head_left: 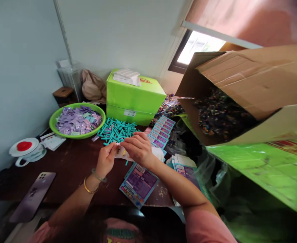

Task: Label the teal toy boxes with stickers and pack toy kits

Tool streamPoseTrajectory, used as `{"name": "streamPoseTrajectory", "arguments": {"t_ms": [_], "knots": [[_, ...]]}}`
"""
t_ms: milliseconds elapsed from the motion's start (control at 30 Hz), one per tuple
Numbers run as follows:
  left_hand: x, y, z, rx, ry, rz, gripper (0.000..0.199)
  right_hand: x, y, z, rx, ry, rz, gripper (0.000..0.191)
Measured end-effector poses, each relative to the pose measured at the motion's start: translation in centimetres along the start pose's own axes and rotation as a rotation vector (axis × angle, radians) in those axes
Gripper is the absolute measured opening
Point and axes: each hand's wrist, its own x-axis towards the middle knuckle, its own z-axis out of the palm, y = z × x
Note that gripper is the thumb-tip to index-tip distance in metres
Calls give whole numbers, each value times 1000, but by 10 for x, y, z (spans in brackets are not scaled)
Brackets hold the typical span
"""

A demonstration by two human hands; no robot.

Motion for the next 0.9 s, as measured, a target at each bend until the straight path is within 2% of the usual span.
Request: {"name": "streamPoseTrajectory", "arguments": {"t_ms": [67,133,233,333,500,700,900], "knots": [[1,1,1,-26,4,-25,49,3,-1,-1,88,90,57,12],[3,1,2,-47,7,-34,47,7,0,-2,186,119,173,9],[3,1,1,-62,15,-1,43,13,1,-3,289,-3,292,23],[1,-1,1,-34,6,19,41,15,3,0,310,-58,313,23],[-1,-8,3,-25,-12,15,45,13,3,5,279,-8,288,29],[0,-7,3,-1,-4,12,46,17,-1,3,341,2,300,17],[1,-6,0,30,22,69,40,20,-2,5,417,10,370,18]]}}
